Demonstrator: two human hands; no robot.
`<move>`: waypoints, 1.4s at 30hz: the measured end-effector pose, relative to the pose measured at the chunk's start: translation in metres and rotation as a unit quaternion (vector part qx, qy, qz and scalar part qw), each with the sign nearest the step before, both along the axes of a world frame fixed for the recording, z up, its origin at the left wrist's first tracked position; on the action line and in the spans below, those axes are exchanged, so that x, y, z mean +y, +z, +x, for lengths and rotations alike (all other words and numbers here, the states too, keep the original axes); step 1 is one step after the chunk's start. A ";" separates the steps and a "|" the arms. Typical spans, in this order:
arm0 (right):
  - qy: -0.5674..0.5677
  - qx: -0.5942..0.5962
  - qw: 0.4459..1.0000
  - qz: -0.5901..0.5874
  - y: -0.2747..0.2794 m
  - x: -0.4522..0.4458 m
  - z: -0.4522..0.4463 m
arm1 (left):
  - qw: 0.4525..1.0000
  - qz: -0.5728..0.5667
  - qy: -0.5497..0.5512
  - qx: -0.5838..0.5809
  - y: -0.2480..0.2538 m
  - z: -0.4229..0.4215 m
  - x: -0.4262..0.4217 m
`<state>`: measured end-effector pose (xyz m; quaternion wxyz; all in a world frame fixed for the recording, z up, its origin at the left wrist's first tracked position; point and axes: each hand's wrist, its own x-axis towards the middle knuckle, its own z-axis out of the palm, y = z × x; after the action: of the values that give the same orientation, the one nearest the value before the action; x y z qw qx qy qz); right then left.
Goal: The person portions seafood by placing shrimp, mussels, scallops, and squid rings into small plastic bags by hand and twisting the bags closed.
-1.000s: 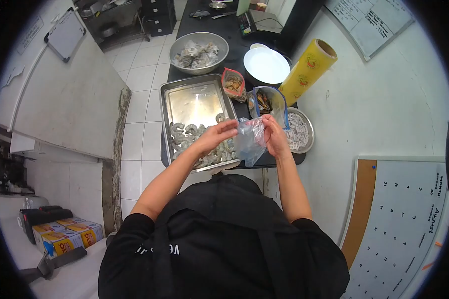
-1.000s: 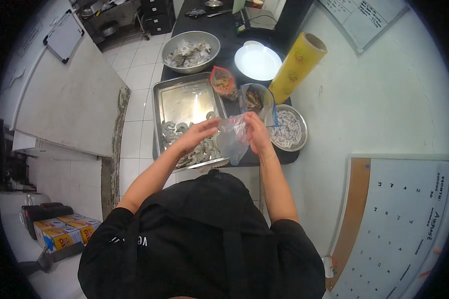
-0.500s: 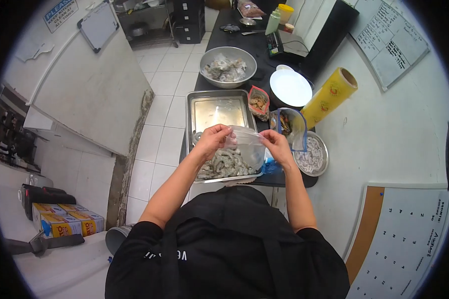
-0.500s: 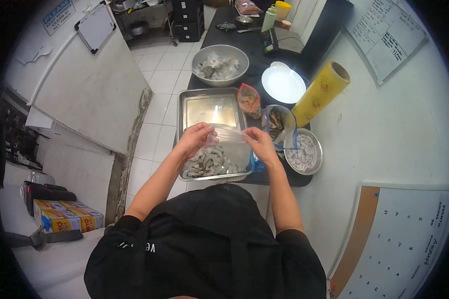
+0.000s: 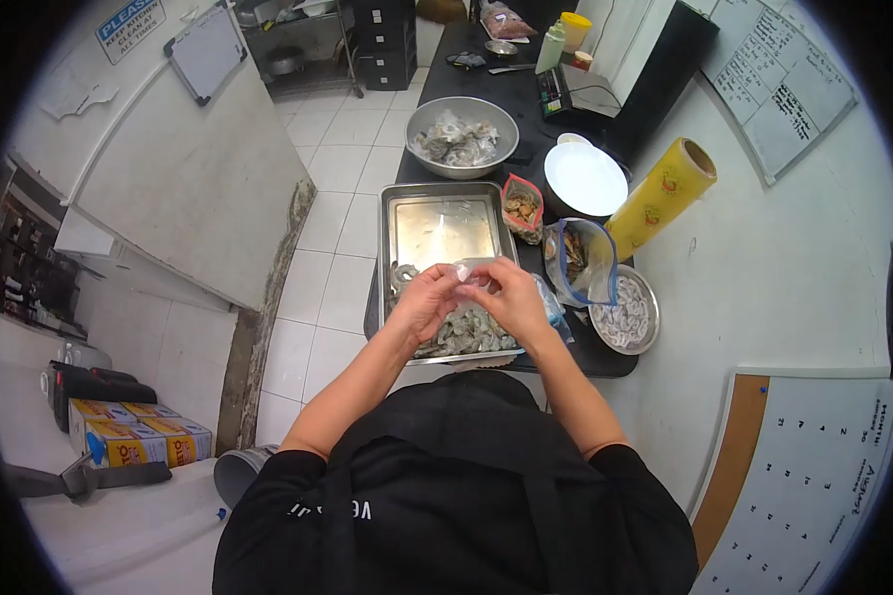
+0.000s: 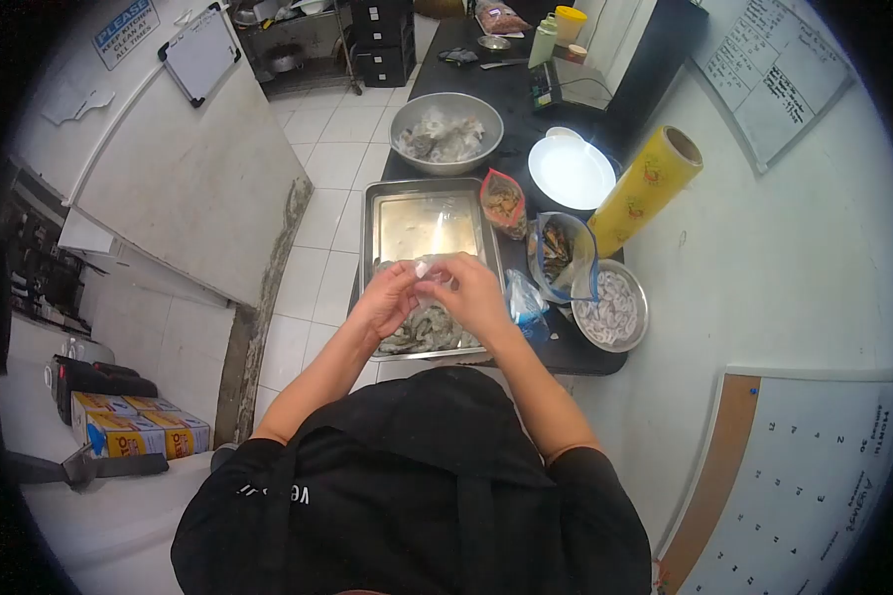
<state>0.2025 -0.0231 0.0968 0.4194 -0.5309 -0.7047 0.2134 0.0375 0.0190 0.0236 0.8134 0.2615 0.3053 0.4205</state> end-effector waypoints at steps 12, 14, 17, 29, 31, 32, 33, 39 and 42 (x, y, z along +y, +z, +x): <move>0.000 -0.054 0.965 -0.255 -0.059 0.001 0.052 | 0.993 0.062 0.053 0.084 0.014 -0.017 0.003; -0.015 0.027 0.973 -0.231 -0.054 0.004 0.054 | 0.985 0.108 0.030 0.130 0.018 -0.018 0.003; -0.004 0.189 0.974 -0.123 -0.022 0.003 0.037 | 0.970 0.172 -0.030 0.166 0.027 -0.018 -0.001; 0.025 0.158 0.985 -0.063 -0.066 0.011 0.014 | 0.681 0.459 0.222 0.527 -0.006 -0.031 -0.010; 0.018 0.179 0.982 -0.049 -0.062 0.003 0.005 | 0.677 0.421 0.235 0.556 -0.002 -0.032 -0.020; 0.052 0.206 0.976 -0.056 -0.060 0.001 0.002 | 0.680 0.412 0.231 0.560 -0.010 -0.033 -0.024; 0.055 0.207 0.975 -0.061 -0.065 -0.002 0.001 | 0.811 0.325 0.207 0.440 -0.015 -0.034 -0.021; 0.078 0.043 0.992 -0.088 -0.091 0.006 0.007 | 0.966 0.038 0.245 0.074 -0.024 -0.034 -0.011; 0.048 0.175 0.964 -0.192 -0.126 0.017 0.008 | 0.978 0.020 0.202 -0.036 -0.032 -0.035 -0.018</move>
<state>0.2105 -0.0058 -0.0290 0.4157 -0.5214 -0.5907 0.4543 0.0027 0.0011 -0.0083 0.7168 0.1949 0.3138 0.5914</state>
